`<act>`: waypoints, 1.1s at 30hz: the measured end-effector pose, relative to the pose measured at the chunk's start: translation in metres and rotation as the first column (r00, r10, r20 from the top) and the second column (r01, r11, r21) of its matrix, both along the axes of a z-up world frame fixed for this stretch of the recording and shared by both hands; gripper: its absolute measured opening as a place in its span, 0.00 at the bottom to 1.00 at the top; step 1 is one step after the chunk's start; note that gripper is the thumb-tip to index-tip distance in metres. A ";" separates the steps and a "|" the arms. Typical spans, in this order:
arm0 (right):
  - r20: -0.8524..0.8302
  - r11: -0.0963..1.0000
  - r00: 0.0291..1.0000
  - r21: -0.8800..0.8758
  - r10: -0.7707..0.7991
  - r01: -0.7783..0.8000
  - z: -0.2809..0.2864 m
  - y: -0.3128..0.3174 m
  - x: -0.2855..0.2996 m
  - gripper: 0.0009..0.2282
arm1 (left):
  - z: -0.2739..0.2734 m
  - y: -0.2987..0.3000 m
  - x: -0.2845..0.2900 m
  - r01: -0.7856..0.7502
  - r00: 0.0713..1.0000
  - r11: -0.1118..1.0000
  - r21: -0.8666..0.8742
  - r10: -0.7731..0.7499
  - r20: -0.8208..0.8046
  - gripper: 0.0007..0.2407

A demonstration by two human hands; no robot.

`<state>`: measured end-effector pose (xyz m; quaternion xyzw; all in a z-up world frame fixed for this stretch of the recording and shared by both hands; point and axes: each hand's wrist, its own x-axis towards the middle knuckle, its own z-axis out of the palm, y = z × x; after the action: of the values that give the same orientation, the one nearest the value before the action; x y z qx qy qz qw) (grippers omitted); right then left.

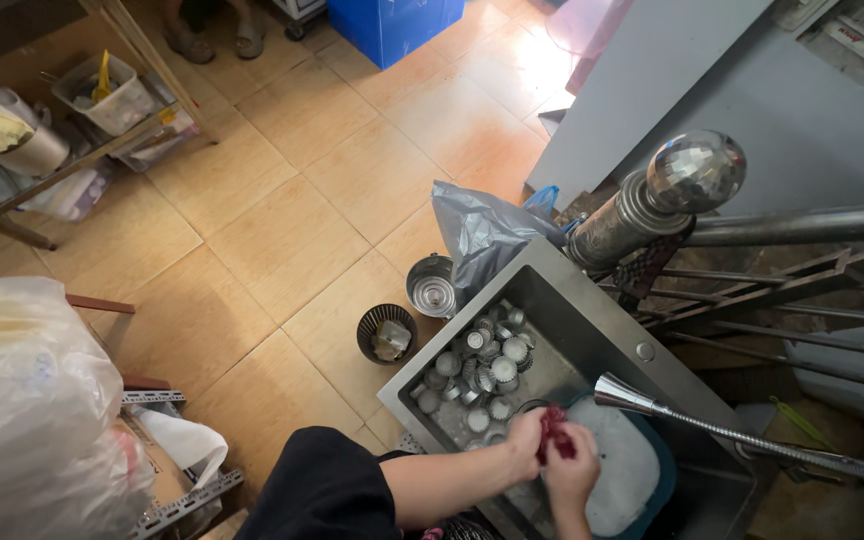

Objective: The person washes metal tart molds in a sink by scrubbing them with a red mesh cloth and rinsing them with water from a pull-down sprayer.

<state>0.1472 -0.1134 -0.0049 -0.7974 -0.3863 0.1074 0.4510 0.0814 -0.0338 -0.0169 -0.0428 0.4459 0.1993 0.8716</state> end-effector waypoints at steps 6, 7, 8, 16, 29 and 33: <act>-0.670 0.991 0.737 0.011 -0.094 0.137 0.007 0.004 0.023 0.11 | 0.006 0.004 -0.003 0.085 0.916 0.996 0.005 -0.080 0.394 0.16; -0.674 0.996 0.736 -0.006 -0.066 0.084 0.013 0.005 0.026 0.11 | 0.007 0.004 -0.003 0.059 0.937 0.998 0.019 -0.062 0.343 0.16; -0.682 0.999 0.730 -0.028 -0.047 0.037 0.020 0.002 0.024 0.12 | 0.009 0.001 -0.007 0.041 0.956 0.999 0.028 -0.047 0.288 0.16; -0.633 0.936 0.752 0.120 -0.184 0.330 0.056 0.005 0.010 0.09 | 0.014 0.013 -0.020 0.068 0.982 0.997 -0.046 -0.058 0.182 0.23; -0.321 0.859 0.938 -0.435 0.134 -0.272 0.069 0.000 -0.023 0.20 | 0.010 -0.008 -0.013 0.154 0.988 0.909 0.388 -0.136 -0.074 0.09; -0.569 0.970 0.800 -0.019 0.188 -0.241 0.091 0.010 -0.029 0.27 | 0.027 -0.005 -0.005 0.007 0.999 0.926 0.377 0.006 -0.033 0.11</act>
<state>0.1186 -0.1039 0.0856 -0.7006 -0.3185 0.4055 0.4932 0.0759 -0.0388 0.0101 0.1286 0.4139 0.2818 0.8560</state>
